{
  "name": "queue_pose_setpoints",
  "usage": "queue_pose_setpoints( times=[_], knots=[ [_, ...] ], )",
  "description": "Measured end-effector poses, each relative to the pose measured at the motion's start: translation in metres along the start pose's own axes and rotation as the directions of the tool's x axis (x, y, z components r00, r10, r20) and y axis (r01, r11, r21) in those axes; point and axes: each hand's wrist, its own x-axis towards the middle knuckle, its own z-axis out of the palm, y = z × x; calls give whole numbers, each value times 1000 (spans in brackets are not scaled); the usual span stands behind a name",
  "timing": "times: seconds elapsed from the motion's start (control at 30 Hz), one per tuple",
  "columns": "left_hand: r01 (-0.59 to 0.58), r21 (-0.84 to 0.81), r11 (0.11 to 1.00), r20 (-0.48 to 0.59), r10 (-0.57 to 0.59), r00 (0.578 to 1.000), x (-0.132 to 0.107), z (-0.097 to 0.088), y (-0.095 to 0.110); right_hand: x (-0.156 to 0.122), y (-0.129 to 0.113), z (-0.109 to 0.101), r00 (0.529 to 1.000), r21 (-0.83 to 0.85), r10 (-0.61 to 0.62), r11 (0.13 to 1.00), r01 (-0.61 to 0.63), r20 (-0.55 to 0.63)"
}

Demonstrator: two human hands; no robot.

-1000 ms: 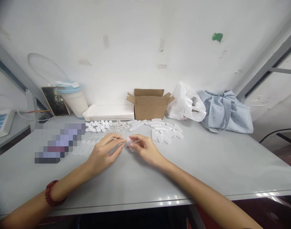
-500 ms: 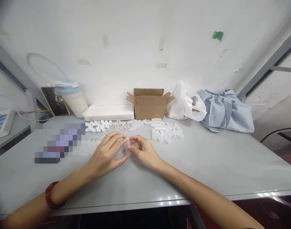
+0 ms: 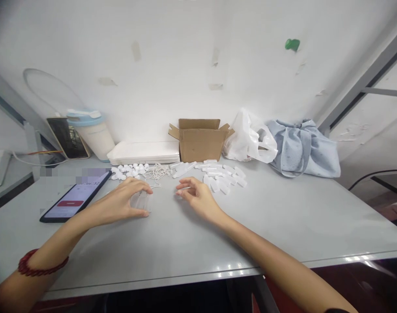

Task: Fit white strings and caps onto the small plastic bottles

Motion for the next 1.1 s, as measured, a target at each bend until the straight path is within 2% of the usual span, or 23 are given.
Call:
queue_pose_setpoints(
  times=[0.23, 0.33, 0.43, 0.53, 0.63, 0.7, 0.87, 1.1],
  knots=[
    [28, 38, 999, 45, -30, 999, 0, -1, 4, 0, -1, 0, 1000, -16, 3, 1000, -3, -18],
    [-1, 34, 999, 22, 1, 1000, -2, -1, 3, 0, -1, 0, 1000, -18, 6, 1000, -7, -26],
    [-43, 9, 999, -30, 43, 999, -2, -1, 2, 0, -2, -1, 999, -25, -1, 1000, 0, -34],
    [-16, -47, 999, -115, 10, 993, 3, 4, -1, 1, -4, -4, 999, -69, -15, 998, 12, -46],
    [-50, -83, 995, -279, 25, 960, 13, 13, -5, 3, -6, -7, 994, -172, -69, 984, 54, -80],
    [-75, -96, 992, -320, 41, 946, 21, 19, -7, 4, -7, -9, 988, -246, -110, 966, 81, -105],
    [-56, -74, 996, -225, 38, 974, 29, 20, -5, 7, -9, -13, 975, -347, -176, 930, 119, -138],
    [-66, 40, 997, -129, 71, 989, 26, 16, 4, 8, -13, -16, 965, -373, -213, 917, 143, -152]
  ],
)
